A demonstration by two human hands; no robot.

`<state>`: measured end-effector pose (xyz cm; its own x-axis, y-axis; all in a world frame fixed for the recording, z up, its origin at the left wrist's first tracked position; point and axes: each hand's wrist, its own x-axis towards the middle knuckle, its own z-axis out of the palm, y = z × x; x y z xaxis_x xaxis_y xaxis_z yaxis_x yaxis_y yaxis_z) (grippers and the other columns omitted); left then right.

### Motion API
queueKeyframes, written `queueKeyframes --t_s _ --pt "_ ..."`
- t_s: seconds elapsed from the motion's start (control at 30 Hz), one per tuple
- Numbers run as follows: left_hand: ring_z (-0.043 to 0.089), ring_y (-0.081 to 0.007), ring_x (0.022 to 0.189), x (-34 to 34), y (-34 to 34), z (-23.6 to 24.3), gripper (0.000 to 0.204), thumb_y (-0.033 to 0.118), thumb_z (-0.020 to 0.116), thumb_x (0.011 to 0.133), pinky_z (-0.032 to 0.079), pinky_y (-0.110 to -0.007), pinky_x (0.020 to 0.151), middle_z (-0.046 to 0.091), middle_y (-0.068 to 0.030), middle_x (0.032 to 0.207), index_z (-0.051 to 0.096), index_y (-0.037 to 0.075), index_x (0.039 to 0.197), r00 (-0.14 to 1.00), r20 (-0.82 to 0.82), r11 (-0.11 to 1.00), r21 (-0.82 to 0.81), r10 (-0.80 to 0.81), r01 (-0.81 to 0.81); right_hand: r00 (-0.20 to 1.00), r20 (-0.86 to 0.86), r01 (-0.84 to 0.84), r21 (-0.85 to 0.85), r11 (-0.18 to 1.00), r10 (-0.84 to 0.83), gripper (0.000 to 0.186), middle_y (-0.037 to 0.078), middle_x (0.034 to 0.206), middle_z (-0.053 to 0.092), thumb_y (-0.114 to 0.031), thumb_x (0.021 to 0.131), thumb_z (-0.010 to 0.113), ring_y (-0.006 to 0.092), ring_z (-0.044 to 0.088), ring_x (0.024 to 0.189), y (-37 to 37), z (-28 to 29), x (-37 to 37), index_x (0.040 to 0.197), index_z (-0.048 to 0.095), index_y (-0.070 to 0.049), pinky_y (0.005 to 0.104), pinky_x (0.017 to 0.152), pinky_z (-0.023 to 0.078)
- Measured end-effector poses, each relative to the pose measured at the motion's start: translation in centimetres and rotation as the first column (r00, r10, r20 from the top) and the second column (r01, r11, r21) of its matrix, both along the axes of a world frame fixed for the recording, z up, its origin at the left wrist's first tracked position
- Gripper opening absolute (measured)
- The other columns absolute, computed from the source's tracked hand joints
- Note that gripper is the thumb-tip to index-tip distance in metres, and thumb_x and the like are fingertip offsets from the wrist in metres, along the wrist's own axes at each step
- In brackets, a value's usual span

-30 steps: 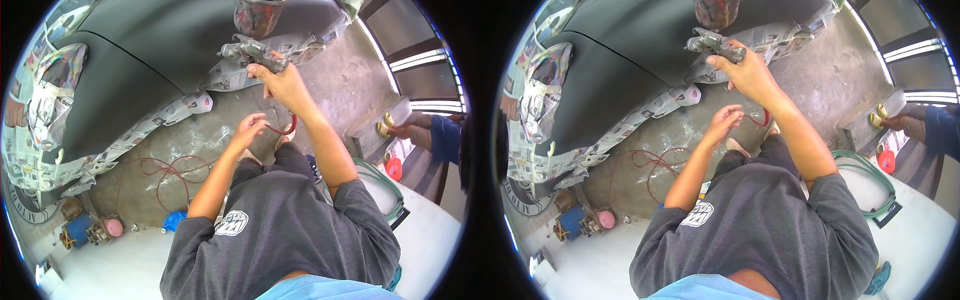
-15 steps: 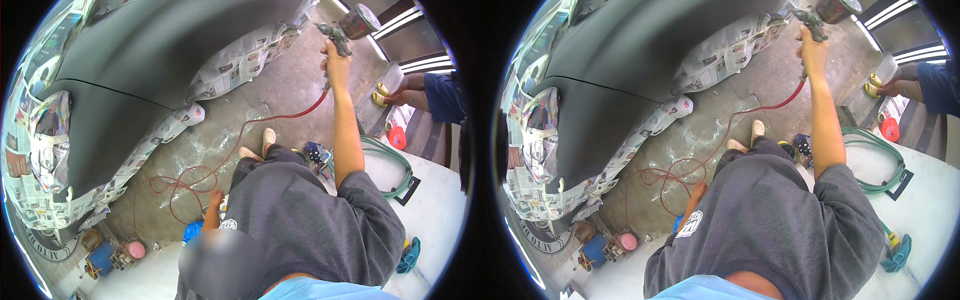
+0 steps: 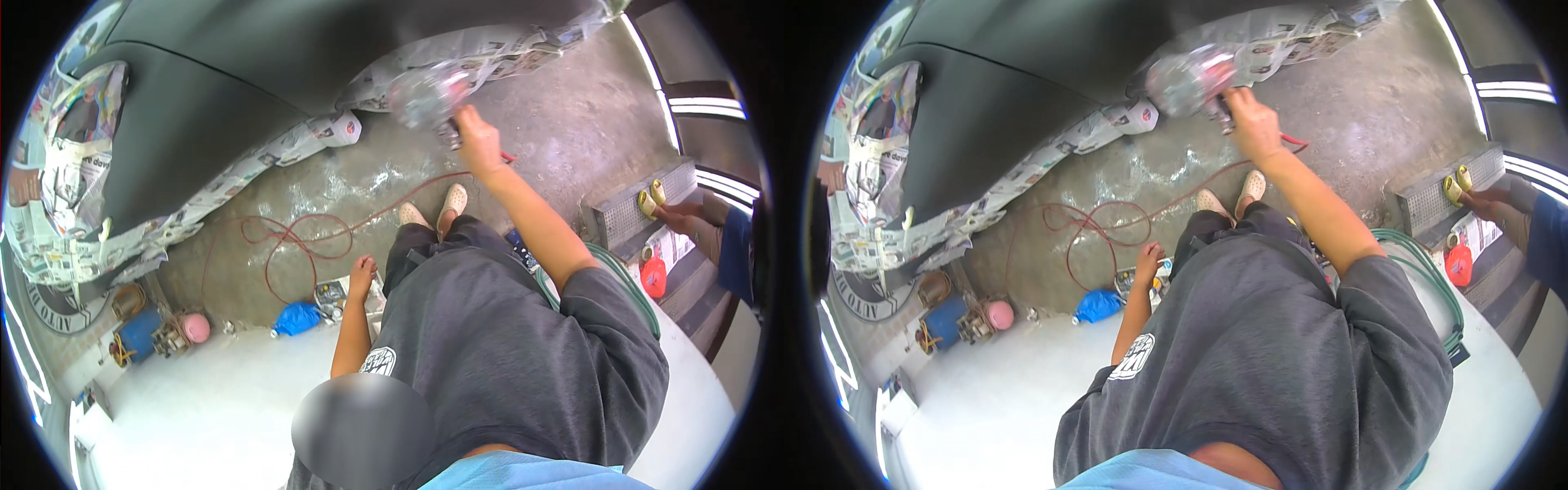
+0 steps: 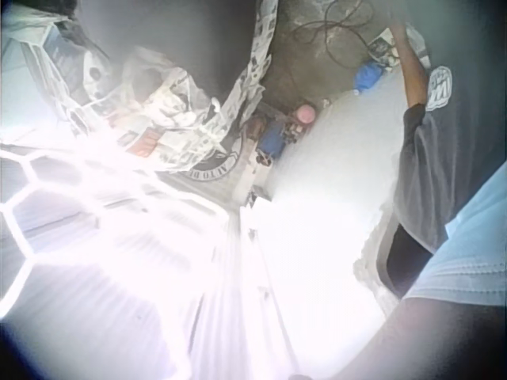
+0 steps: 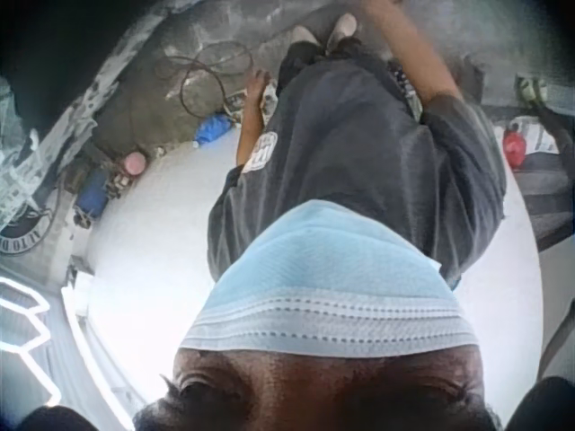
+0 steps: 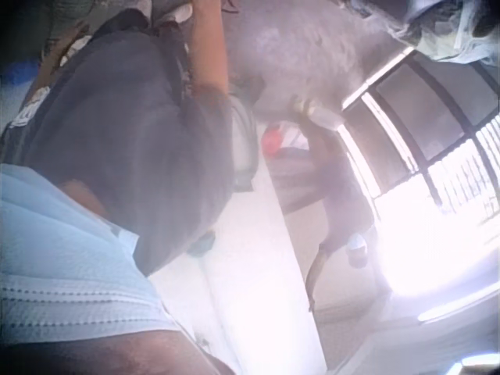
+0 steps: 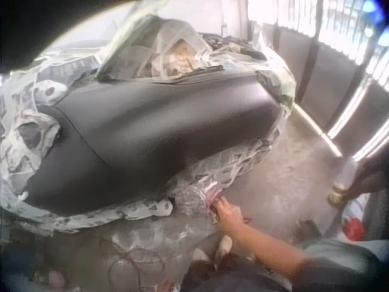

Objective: The person mixes black paint in a container and then uses a spray gun to apply the paint to the rear fender of a car.

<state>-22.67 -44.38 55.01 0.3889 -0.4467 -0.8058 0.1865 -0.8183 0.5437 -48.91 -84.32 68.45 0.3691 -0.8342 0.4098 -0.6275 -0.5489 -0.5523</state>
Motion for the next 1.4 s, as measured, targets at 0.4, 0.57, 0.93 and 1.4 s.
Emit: queueKeyframes --t_s 0.4,0.57,0.93,1.4 --pt "0.066 -0.0176 0.086 -6.3 14.6 2.7 0.038 0.028 0.059 0.101 0.053 -0.033 0.072 0.069 -0.0066 0.104 0.062 0.003 0.13 0.997 0.035 0.962 0.262 0.066 -0.073 0.853 -0.093 -0.422 0.456 0.784 0.513 0.047 0.015 0.114 0.066 -0.013 0.083 0.067 0.0407 0.071 0.088 4.0 -6.5 11.2 0.128 0.053 -0.017 0.051 0.076 0.057" --pt "0.071 -0.0278 0.089 -0.7 12.3 0.0 0.04 0.031 0.06 0.099 0.055 -0.039 0.079 0.072 -0.0181 0.105 0.065 0.0 0.123 0.955 0.26 0.986 0.128 -0.141 0.111 0.915 0.048 -0.38 0.427 0.82 0.4 0.042 0.017 0.119 0.069 -0.024 0.091 0.071 0.0413 0.069 0.099 2.0 4.3 10.6 0.13 0.059 -0.014 0.0476 0.084 0.056" --pt "0.064 -0.0243 0.117 -6.8 -26.1 18.0 0.041 0.02 0.06 0.102 0.05 -0.036 0.101 0.066 -0.015 0.126 0.057 0.003 0.139 0.731 0.253 0.522 -0.559 -0.633 0.645 0.806 0.353 0.294 0.457 0.84 -0.474 0.036 0.01 0.087 0.071 -0.025 0.094 0.076 0.0153 0.064 0.067 2.9 20.8 -1.6 0.123 0.063 -0.006 0.037 0.06 0.054" --pt "0.064 -0.0164 0.115 4.7 -26.1 25.6 0.036 0.023 0.065 0.102 0.053 -0.037 0.099 0.065 -0.0051 0.125 0.057 0.004 0.132 0.527 -0.438 0.618 -0.752 -0.729 0.23 0.816 0.519 -0.124 0.589 0.799 -0.255 0.043 0.008 0.088 0.071 -0.033 0.093 0.076 0.0106 0.059 0.082 9.3 22.1 17.9 0.121 0.064 -0.003 0.0312 0.077 0.051"
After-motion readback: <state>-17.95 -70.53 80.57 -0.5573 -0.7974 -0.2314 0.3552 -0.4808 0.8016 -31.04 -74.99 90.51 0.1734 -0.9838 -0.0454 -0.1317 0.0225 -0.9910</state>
